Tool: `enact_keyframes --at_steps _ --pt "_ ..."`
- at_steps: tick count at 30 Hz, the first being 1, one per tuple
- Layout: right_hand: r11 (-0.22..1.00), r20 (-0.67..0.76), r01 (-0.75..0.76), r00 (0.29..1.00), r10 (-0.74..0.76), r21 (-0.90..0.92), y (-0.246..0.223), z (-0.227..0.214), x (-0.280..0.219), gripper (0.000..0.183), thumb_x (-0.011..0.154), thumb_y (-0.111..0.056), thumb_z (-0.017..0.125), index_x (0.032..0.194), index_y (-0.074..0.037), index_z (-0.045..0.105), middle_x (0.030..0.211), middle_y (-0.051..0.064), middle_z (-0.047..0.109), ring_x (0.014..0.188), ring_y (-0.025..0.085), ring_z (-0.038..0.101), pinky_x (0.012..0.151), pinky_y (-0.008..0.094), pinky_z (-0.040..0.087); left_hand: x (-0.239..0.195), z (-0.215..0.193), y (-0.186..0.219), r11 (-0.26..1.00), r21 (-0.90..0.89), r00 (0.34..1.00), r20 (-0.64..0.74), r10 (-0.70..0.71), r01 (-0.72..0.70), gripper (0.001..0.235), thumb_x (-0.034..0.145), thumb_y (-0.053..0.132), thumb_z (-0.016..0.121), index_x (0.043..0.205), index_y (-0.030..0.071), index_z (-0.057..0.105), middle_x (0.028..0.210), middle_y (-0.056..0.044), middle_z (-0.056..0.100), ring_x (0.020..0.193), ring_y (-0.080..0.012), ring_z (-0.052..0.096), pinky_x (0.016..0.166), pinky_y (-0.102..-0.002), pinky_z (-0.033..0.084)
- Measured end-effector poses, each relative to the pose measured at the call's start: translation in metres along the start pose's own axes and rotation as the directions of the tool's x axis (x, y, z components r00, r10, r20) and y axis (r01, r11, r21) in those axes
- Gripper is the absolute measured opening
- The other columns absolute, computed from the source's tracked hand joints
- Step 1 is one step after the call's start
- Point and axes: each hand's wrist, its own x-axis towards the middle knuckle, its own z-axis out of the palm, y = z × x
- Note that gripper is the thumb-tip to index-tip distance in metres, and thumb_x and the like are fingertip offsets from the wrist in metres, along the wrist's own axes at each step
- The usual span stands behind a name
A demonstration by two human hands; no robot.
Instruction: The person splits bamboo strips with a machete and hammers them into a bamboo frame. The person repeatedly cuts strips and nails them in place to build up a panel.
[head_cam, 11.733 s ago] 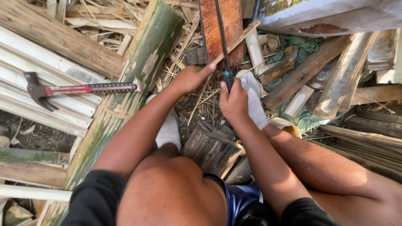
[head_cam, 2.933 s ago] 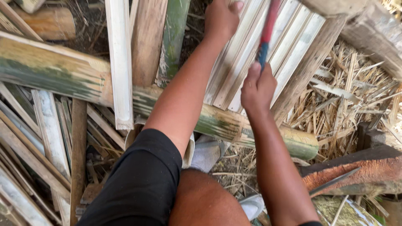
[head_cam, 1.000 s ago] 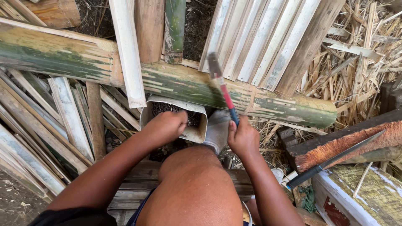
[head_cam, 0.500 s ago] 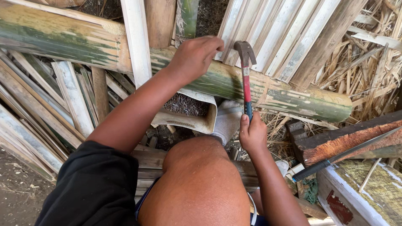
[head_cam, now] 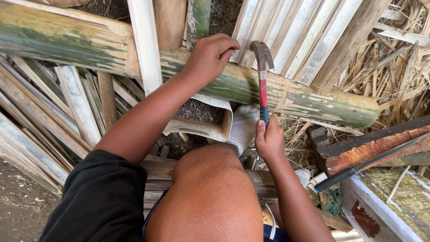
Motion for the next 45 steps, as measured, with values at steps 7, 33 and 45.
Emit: enact_keyframes --at_steps 7,33,45 --pt "0.998 -0.023 0.036 0.999 -0.035 0.044 0.008 0.005 0.002 0.04 0.106 -0.039 0.048 0.101 0.0 0.053 0.067 0.025 0.062 0.065 0.05 0.064 0.06 0.056 0.049 0.0 -0.013 -0.017 0.735 0.603 0.951 0.197 0.239 -0.31 0.022 0.089 -0.003 0.07 0.108 0.006 0.075 0.098 -0.008 0.074 0.095 -0.0198 0.067 0.075 -0.033 0.06" --pt "0.927 -0.073 0.246 0.969 -0.235 0.283 0.019 0.026 -0.036 0.035 0.108 -0.034 0.047 0.095 -0.002 0.053 0.06 0.013 0.057 0.051 0.029 0.061 0.053 0.04 0.048 0.0 -0.007 0.001 0.884 0.443 0.987 0.119 0.105 -0.148 0.013 0.085 -0.001 0.076 0.089 0.011 0.076 0.151 -0.001 0.049 0.13 -0.0227 0.052 0.107 -0.042 0.041" --pt "0.929 -0.108 0.315 0.948 -0.299 0.196 0.017 0.032 -0.035 0.036 0.109 -0.034 0.047 0.098 0.0 0.054 0.065 0.016 0.058 0.057 0.036 0.062 0.057 0.044 0.049 0.002 -0.006 0.004 0.91 0.397 0.99 0.117 0.078 -0.119 0.004 0.088 0.008 0.078 0.086 0.011 0.076 0.148 0.0 0.048 0.125 -0.0208 0.053 0.107 -0.044 0.04"
